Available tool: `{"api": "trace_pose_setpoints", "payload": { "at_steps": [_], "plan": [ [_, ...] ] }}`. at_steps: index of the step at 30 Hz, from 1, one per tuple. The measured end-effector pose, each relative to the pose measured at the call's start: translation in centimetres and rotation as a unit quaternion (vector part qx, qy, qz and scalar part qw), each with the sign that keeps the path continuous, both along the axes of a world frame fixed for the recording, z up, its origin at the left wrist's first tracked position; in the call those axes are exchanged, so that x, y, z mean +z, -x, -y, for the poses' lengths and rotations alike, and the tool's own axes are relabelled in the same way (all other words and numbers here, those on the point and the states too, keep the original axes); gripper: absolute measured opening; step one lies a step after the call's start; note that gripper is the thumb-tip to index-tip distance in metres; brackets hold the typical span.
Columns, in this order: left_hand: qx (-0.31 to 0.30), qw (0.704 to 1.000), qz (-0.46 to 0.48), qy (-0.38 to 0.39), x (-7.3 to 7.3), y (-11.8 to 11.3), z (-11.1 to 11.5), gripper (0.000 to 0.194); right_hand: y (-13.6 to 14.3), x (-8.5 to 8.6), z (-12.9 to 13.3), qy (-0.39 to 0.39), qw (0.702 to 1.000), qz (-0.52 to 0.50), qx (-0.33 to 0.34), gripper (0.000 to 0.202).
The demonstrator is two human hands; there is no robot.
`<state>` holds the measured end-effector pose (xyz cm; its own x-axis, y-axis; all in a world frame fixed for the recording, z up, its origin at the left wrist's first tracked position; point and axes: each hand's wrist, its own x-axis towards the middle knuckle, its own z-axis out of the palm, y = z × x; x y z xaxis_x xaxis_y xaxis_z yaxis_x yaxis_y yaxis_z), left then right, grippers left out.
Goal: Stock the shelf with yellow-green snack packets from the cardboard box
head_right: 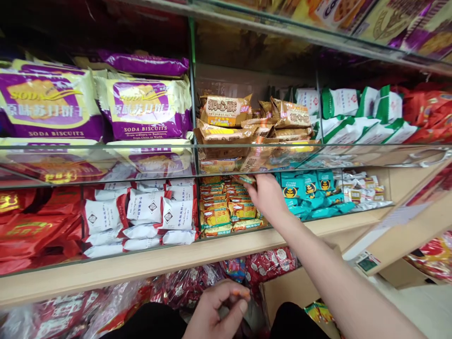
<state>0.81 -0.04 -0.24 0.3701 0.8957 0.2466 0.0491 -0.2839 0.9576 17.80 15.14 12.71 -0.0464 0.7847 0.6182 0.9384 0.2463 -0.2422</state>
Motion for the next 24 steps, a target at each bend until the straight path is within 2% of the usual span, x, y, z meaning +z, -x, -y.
{"api": "trace_pose_setpoints", "payload": {
  "at_steps": [2,4,6,9,12,14,18,24],
  "plan": [
    [0.013,0.997,0.052,0.05,0.4,0.3,-0.2,0.018,0.1,-1.0,4.3,-0.021,0.998,-0.05,0.022,0.022],
    [0.032,0.981,0.136,0.132,0.9,0.7,-0.4,0.027,0.3,-2.8,8.8,-0.011,0.983,-0.177,0.054,0.023],
    [0.053,0.956,0.206,0.202,1.6,1.0,-0.6,0.037,0.7,-4.9,12.7,0.062,0.937,-0.337,0.072,0.028],
    [0.06,0.936,0.242,0.25,2.5,1.2,-0.8,0.033,1.3,-7.6,16.4,0.171,0.837,-0.512,0.092,0.03],
    [0.048,0.922,0.26,0.283,2.5,1.1,-0.7,0.022,1.5,-9.2,17.5,0.213,0.761,-0.604,0.106,0.028],
    [0.051,0.914,0.266,0.303,2.3,0.9,-0.5,0.017,1.3,-9.7,17.4,0.221,0.734,-0.634,0.103,0.029],
    [0.056,0.907,0.27,0.319,1.9,0.7,-0.4,0.015,0.8,-10.2,17.2,0.222,0.707,-0.664,0.104,0.03],
    [0.029,0.891,0.314,0.327,2.1,0.2,-0.3,0.014,0.3,-10.3,17.5,0.247,0.684,-0.673,0.133,0.026]
  ]
}}
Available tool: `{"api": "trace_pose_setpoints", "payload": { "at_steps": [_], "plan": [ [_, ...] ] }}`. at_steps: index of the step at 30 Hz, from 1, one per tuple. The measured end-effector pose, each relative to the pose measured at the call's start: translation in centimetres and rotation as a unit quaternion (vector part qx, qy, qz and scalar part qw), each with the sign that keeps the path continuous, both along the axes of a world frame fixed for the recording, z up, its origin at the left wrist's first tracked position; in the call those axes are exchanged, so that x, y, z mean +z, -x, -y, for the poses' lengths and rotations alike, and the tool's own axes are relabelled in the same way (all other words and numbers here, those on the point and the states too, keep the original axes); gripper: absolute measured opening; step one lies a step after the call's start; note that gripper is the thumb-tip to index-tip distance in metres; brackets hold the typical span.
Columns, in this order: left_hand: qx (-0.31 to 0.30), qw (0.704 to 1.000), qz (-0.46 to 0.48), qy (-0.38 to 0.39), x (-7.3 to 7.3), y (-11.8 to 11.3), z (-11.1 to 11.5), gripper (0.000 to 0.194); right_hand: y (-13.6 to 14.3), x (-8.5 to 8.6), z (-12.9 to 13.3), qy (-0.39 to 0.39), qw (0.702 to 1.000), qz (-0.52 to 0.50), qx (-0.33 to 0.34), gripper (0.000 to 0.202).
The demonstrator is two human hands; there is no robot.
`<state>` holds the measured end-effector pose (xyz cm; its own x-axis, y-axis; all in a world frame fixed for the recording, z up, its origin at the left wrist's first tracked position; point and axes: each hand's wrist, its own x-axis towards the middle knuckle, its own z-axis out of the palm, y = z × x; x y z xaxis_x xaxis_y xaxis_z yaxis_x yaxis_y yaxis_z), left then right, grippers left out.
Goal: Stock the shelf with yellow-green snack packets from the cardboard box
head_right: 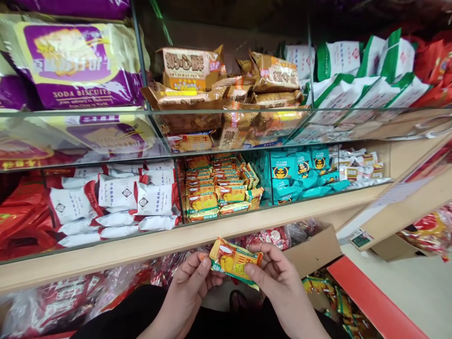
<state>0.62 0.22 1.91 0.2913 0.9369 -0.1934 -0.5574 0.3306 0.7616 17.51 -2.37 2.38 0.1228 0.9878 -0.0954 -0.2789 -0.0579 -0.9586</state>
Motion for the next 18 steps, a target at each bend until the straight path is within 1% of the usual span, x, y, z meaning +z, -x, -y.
{"api": "trace_pose_setpoints", "payload": {
  "at_steps": [3,5,7,9,10,13,16,18],
  "plan": [
    [-0.005,1.0,0.012,0.018,0.0,-0.3,0.1,0.016,-0.2,-0.1,0.0,-0.003,1.0,0.001,0.002,0.026],
    [-0.02,0.999,0.021,0.02,-0.2,-0.3,0.1,0.015,-0.4,-0.2,0.0,-0.008,1.0,0.018,-0.001,0.026],
    [-0.04,0.999,0.016,-0.003,-0.4,-0.3,0.0,0.019,-0.5,-0.4,-0.1,-0.009,0.999,0.044,-0.001,0.025],
    [-0.053,0.998,-0.011,-0.034,-0.5,-0.2,-0.2,0.026,-0.5,-0.5,-0.1,-0.009,0.998,0.06,0.001,0.023],
    [-0.055,0.997,-0.028,-0.043,-0.5,-0.2,-0.3,0.026,-0.5,-0.6,-0.1,-0.008,0.998,0.064,0.003,0.022],
    [-0.04,0.995,-0.072,-0.051,-0.6,-0.1,-0.6,0.018,-0.4,-0.9,-0.1,-0.011,0.997,0.081,0.002,0.022],
    [-0.018,0.994,-0.098,-0.049,-0.8,0.2,-0.7,0.018,-0.1,-1.5,-0.1,-0.017,0.995,0.099,-0.003,0.025],
    [-0.008,0.994,-0.097,-0.049,-0.9,0.2,-0.7,0.019,0.2,-2.0,-0.1,-0.018,0.995,0.096,-0.013,0.027]
  ]
}}
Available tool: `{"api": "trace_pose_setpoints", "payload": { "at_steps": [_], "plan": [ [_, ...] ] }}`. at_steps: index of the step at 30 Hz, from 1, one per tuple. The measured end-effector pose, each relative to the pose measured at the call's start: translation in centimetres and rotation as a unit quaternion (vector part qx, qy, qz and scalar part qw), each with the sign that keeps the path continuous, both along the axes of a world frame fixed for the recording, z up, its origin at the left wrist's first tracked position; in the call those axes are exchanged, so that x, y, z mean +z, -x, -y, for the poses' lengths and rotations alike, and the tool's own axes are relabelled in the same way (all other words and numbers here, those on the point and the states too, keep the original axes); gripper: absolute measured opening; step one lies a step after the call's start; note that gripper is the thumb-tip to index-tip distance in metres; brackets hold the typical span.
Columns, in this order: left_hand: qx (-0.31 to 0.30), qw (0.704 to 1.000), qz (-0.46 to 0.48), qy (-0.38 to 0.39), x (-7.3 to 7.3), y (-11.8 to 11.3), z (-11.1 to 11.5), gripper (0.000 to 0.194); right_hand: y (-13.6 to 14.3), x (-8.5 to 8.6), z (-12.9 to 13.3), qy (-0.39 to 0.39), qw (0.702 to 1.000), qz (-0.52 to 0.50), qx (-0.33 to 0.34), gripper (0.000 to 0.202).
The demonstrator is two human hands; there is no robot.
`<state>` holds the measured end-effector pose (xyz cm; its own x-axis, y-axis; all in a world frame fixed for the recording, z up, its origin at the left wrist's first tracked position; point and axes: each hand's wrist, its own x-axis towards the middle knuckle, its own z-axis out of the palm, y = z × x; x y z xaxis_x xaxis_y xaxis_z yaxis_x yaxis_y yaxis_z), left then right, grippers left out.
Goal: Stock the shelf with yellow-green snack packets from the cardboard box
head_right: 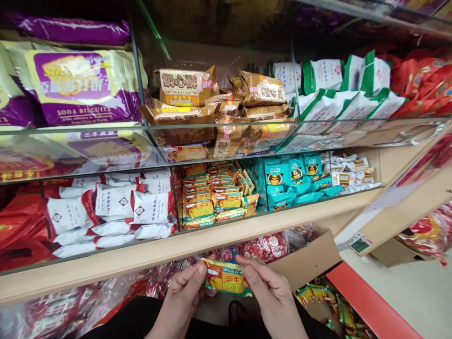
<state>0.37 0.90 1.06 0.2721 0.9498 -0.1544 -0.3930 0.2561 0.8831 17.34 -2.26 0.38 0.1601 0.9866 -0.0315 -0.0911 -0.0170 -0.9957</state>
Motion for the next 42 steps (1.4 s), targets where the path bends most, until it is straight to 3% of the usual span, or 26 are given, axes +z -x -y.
{"api": "trace_pose_setpoints", "payload": {
  "at_steps": [5,8,10,12,14,15,19,21,25,29,32,35,42],
  "plan": [
    [0.013,1.0,0.0,-0.01,-0.1,-0.2,0.3,0.024,0.4,-0.6,-0.1,0.001,0.999,-0.004,-0.039,0.033],
    [0.027,0.999,-0.037,-0.007,0.0,-0.4,0.3,0.028,0.1,0.1,0.1,-0.073,0.98,0.169,-0.076,0.031],
    [0.041,0.996,-0.069,-0.031,0.1,-0.4,0.1,0.026,0.1,1.0,0.2,-0.185,0.917,0.345,-0.068,0.033],
    [0.047,0.993,-0.092,-0.06,0.3,-0.3,-0.1,0.024,0.5,2.0,0.4,-0.277,0.827,0.489,-0.011,0.039],
    [0.044,0.991,-0.094,-0.079,0.5,-0.2,-0.1,0.022,1.1,2.9,0.5,-0.304,0.76,0.573,0.039,0.039],
    [0.042,0.992,-0.087,-0.081,0.6,-0.2,-0.1,0.022,1.4,3.3,0.5,-0.301,0.743,0.596,0.05,0.039],
    [0.04,0.997,-0.04,-0.045,0.8,0.0,0.1,0.028,1.7,5.0,-0.4,-0.273,0.747,0.602,0.072,0.039],
    [0.049,0.998,-0.028,-0.024,0.8,0.0,0.1,0.031,1.2,6.4,-2.0,-0.277,0.754,0.595,0.041,0.04],
    [0.068,0.997,-0.018,-0.02,0.4,-0.2,0.3,0.029,0.5,9.9,-8.1,-0.323,0.727,0.603,-0.064,0.038],
    [0.051,0.999,-0.005,-0.017,0.1,-0.3,0.4,0.029,1.0,12.2,-15.6,-0.27,0.708,0.649,-0.074,0.041],
    [0.046,0.999,-0.007,-0.013,0.3,-0.3,0.4,0.029,1.3,12.4,-20.3,-0.23,0.712,0.66,-0.069,0.054],
    [0.049,0.999,-0.006,-0.01,0.4,-0.5,0.4,0.029,1.4,11.8,-23.3,-0.227,0.714,0.66,-0.056,0.059],
    [0.09,0.996,0.003,-0.003,0.1,-1.2,0.5,0.032,1.0,10.3,-25.1,-0.241,0.72,0.65,-0.022,0.059]
  ]
}}
